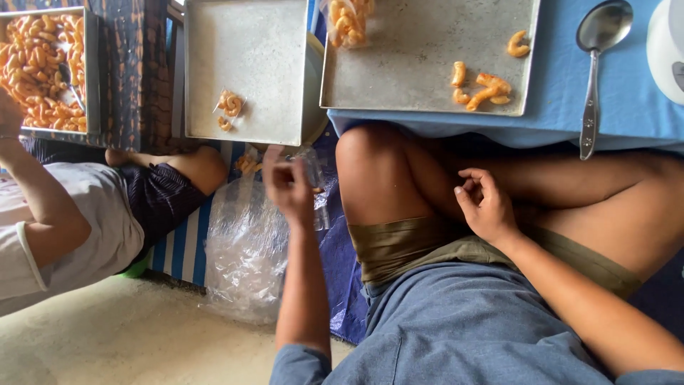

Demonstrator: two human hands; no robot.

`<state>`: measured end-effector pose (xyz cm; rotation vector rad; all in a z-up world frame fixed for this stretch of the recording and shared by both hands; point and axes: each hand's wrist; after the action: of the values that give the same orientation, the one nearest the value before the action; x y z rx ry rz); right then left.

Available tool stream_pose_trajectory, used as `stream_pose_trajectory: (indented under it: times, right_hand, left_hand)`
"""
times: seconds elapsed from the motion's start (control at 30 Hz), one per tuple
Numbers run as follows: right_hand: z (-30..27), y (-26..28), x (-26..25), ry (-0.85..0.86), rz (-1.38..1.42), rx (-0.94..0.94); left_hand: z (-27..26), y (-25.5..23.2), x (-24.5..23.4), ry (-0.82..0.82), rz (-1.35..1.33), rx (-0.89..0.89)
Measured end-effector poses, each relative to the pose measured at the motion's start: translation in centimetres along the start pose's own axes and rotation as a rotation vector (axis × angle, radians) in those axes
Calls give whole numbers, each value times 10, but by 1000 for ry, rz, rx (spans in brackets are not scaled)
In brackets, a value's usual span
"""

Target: Packaging small fried snacks from trays into plastic bags while sitting on the floor.

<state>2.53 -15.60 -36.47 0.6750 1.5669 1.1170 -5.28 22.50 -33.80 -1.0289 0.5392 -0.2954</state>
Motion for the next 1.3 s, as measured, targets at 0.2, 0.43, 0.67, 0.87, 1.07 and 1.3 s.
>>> stream_pose_trajectory:
  times: [0.2,0.43,0.67,0.87,1.07,1.3]
  right_hand:
    - [-1,-45,7,123,-128,263]
    - [5,-35,5,146,-81,296]
    - [9,-22,-1,214,-78,371]
    - [11,-24,0,221,-67,362]
    - [9,-22,0,238,-67,398]
    - [11,-20,-1,246,-50,398]
  left_hand:
    - [97,72,-48,-138,633,47]
    - [135,86,-62,91,981,-156]
    - [150,128,-65,17,1158,-125]
    - [162,132,-71,-54,1191,22]
    - [162,125,-67,-37,1083,0]
    - [177,121,-65,-8,833,65]
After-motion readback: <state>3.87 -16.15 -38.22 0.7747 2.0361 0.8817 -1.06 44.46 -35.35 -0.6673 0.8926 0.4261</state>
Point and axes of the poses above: each hand's wrist, its own z-axis towards the middle knuckle, its own x-axis out of the palm, y = z × x, and after that the axes turned 4 degrees about z, right-handed
